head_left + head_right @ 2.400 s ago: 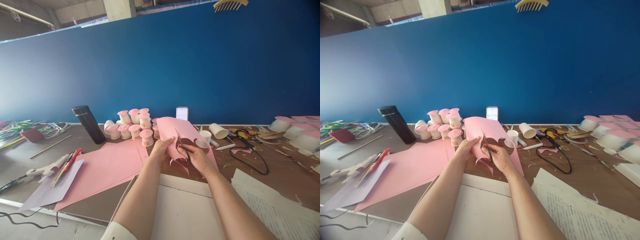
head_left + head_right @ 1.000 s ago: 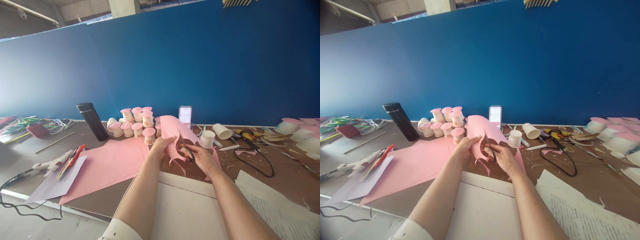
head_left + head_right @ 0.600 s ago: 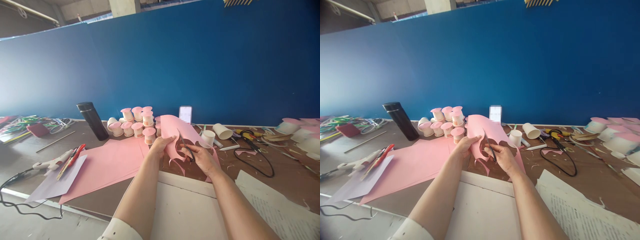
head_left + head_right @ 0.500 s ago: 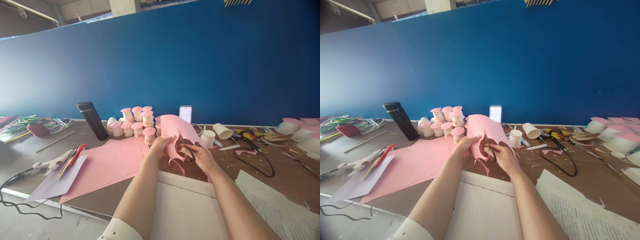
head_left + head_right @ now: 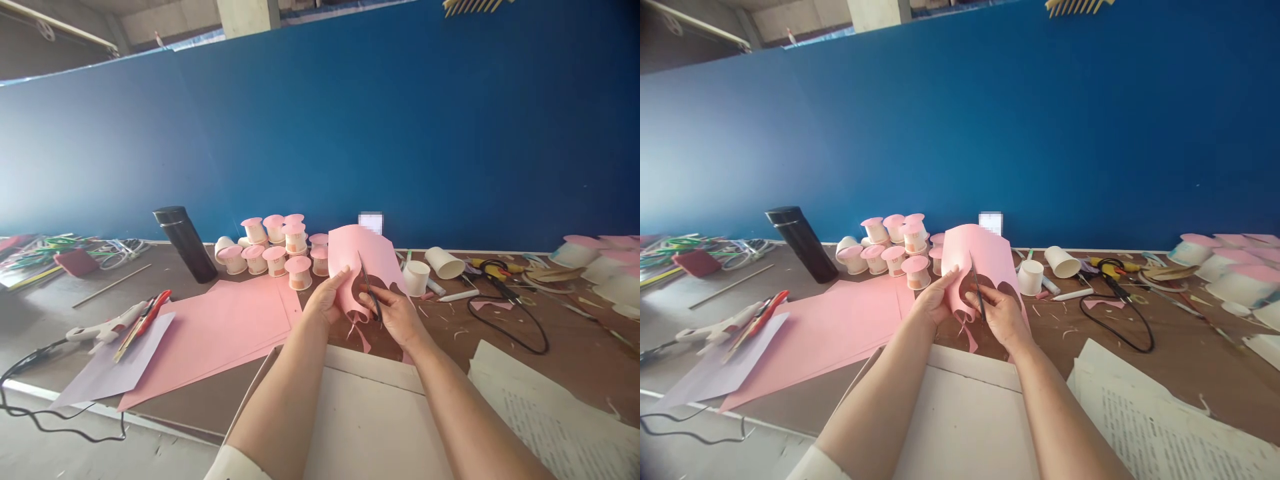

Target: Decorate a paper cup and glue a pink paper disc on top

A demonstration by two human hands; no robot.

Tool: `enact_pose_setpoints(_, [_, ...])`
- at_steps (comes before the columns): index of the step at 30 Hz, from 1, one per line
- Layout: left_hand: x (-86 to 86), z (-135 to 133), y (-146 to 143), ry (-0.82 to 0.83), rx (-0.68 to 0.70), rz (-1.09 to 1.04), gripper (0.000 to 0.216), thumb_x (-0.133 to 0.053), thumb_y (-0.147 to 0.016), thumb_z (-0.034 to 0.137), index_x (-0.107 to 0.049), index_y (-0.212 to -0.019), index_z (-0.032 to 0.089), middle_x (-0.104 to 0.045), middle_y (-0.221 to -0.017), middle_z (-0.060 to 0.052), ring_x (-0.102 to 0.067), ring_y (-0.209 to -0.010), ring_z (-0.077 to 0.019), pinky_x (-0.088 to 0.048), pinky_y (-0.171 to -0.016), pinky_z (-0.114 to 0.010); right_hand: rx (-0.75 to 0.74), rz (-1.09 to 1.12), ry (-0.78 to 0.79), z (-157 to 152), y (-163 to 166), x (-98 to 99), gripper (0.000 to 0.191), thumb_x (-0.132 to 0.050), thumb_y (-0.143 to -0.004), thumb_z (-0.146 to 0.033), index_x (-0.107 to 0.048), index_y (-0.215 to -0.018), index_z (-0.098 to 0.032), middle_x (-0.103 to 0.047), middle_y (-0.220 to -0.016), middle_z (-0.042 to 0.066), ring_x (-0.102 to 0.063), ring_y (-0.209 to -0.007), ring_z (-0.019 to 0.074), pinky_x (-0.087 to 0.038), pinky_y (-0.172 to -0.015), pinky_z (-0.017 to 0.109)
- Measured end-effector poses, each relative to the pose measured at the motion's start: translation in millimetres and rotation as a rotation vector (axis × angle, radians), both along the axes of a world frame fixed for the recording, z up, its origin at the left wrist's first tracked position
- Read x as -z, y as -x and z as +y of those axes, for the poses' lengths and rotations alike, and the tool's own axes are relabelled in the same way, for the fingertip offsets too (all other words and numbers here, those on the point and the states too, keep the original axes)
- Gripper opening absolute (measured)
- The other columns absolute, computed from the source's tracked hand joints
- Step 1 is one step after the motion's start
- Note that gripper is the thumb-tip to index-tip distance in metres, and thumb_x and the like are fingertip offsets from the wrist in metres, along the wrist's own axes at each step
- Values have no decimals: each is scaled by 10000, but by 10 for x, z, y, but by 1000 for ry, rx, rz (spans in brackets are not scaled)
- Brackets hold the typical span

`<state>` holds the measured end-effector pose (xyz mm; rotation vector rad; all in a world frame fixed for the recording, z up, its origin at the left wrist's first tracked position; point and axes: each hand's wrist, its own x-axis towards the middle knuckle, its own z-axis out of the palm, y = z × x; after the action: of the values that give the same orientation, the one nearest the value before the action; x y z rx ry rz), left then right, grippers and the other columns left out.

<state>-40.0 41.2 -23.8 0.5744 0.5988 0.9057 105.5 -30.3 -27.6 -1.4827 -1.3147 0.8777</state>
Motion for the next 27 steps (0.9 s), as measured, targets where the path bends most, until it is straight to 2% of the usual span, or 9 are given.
enact_pose_setpoints(4, [34,0,-37,-8,-81,12,316,-810,-806,269,-708,-1031,72,-775,-955,-162,-754,-792,-254,-637,-769,-375,3,-23,-6,-8,6,-20,584,-713,-773,-651,-785,-1184,-242,-759,-827,14,-676,-855,230,-493,-791,324])
enact_pose_setpoints(10, [-56,-24,3,-78,-195,136,236,-826,-745,171,-725,-920,47,-773,-871,-159,-735,-708,-237,-623,-728,-368,-52,103,18,-46,24,-47,619,-718,-803,-611,-740,-1270,-207,-751,-748,44,-708,-1010,282,-519,-844,352])
enact_pose_setpoints(12, [-92,-32,32,-89,-192,164,228,-833,-731,163,-729,-897,45,-773,-861,-161,-731,-703,-237,-618,-723,-370,-53,113,14,-60,27,-63,610,-722,-802,-610,-747,-1255,-202,-746,-761,49,-708,-977,269,-520,-835,346])
enact_pose_setpoints(14, [-98,-31,56,-104,-161,177,241,-845,-717,174,-731,-884,43,-773,-864,-171,-733,-714,-247,-615,-721,-377,-41,93,4,-68,26,-70,600,-715,-801,-625,-759,-1223,-201,-713,-738,29,-686,-856,226,-512,-787,329])
enact_pose_setpoints(18, [-37,-10,75,-163,-147,172,294,-877,-679,200,-731,-893,60,-776,-871,-168,-731,-713,-252,-612,-708,-380,-50,141,-10,-52,11,-44,657,-720,-781,-654,-749,-1228,-173,-635,-705,-6,-575,-699,153,-471,-690,300])
enact_pose_setpoints(22, [-3,-4,79,-180,-122,164,318,-881,-675,215,-728,-914,70,-776,-876,-165,-734,-709,-264,-615,-705,-406,-38,211,7,-27,1,-10,702,-771,-730,-656,-749,-1238,-172,-646,-727,-1,-564,-681,142,-469,-688,299])
enact_pose_setpoints(27, [-52,-21,82,-140,-92,178,253,-841,-723,203,-727,-889,51,-767,-840,-171,-732,-693,-271,-617,-708,-428,-31,236,-1,-6,-15,27,667,-790,-722,-641,-767,-1212,-189,-646,-730,-2,-573,-688,142,-487,-713,300])
